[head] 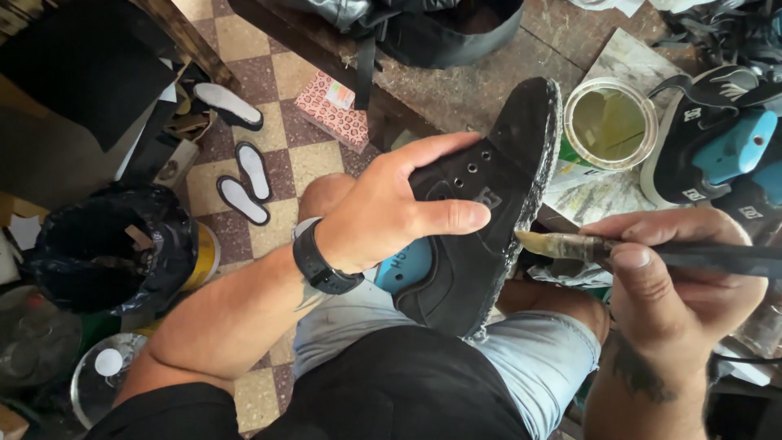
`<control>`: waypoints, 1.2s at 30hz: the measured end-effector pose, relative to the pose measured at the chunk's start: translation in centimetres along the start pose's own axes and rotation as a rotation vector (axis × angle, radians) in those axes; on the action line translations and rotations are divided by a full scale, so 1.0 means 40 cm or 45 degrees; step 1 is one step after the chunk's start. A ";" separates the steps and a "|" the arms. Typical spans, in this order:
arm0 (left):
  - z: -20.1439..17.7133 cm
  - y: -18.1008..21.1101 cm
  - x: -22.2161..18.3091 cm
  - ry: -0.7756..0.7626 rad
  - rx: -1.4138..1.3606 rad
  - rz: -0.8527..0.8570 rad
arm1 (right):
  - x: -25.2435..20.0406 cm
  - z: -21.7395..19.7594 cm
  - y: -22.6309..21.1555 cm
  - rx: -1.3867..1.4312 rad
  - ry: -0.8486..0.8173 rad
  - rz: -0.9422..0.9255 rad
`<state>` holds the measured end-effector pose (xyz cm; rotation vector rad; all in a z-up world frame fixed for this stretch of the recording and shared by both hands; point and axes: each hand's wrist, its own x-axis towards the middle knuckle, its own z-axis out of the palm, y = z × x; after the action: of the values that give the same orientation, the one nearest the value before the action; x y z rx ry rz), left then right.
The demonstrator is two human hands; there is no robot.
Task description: Applying adhesive to the bottom of a shoe sole using a brush at a repair bench.
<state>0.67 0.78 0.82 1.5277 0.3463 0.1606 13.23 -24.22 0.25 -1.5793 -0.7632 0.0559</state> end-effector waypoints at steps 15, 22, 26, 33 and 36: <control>0.013 -0.023 0.027 0.146 -0.168 -0.053 | -0.066 0.005 -0.031 0.065 -0.116 -0.021; 0.021 -0.020 0.026 0.159 -0.342 -0.164 | -0.017 -0.009 0.050 0.124 -0.123 -0.250; 0.006 -0.072 0.027 0.121 -0.789 -0.343 | -0.059 0.002 0.023 0.327 -0.271 -0.079; 0.036 -0.210 0.038 -0.396 -1.422 -0.004 | 0.068 0.074 0.123 0.231 0.034 -0.160; 0.011 -0.244 0.039 -0.333 -1.422 0.016 | -0.039 0.059 0.057 -0.182 -0.056 0.080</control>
<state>1.18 0.41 -9.06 0.4323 0.0026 0.1256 11.91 -22.87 -2.85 -1.7426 -0.7656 0.0839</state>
